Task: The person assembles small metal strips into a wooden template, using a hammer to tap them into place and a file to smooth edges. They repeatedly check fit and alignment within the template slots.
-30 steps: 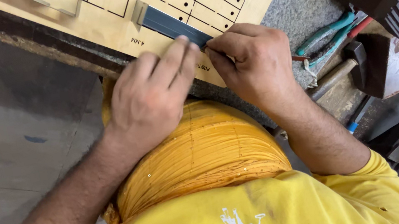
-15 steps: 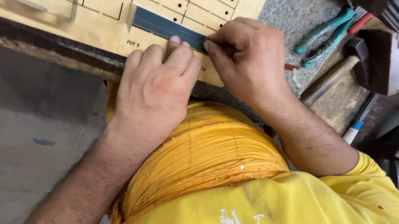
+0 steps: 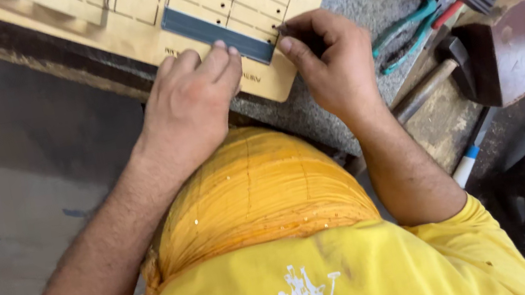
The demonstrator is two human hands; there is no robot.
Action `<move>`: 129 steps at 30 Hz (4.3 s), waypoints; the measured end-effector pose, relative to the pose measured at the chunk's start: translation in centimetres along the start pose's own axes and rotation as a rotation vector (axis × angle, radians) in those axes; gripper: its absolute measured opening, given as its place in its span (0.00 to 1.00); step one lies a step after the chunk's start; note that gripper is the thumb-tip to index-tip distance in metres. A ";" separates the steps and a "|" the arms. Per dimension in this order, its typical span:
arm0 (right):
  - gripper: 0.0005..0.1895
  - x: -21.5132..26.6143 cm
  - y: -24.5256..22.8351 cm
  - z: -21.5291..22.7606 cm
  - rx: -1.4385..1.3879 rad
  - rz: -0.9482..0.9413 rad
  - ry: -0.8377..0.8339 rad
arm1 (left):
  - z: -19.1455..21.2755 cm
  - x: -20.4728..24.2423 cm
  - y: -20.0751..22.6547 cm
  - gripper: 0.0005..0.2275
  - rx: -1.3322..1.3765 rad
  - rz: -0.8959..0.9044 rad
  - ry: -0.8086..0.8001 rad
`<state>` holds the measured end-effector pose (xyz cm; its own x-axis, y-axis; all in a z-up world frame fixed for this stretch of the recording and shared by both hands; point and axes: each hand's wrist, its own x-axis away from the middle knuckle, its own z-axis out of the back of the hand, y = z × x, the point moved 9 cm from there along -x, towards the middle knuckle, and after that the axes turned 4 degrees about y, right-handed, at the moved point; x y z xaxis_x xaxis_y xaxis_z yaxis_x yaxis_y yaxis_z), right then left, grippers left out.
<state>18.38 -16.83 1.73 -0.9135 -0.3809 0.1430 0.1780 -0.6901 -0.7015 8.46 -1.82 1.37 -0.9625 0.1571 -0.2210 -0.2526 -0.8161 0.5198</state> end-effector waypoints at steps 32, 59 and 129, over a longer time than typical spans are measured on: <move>0.11 0.6 -2.9 -1.8 0.241 0.230 -0.075 | -1.4 1.1 -0.2 0.18 -0.037 -0.105 0.123; 0.03 0.3 -3.5 -3.1 0.321 0.447 -0.050 | -1.5 0.9 -0.8 0.18 0.026 -0.097 0.122; 0.14 1.6 -2.4 -2.0 0.186 0.194 -0.059 | 5.2 0.5 -6.4 0.15 0.267 0.288 0.397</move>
<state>15.72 -14.57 2.20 -0.8338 -0.5485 0.0625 0.4167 -0.6996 -0.5804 9.06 6.35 2.27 -0.8983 -0.3152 -0.3062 -0.0509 -0.6175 0.7849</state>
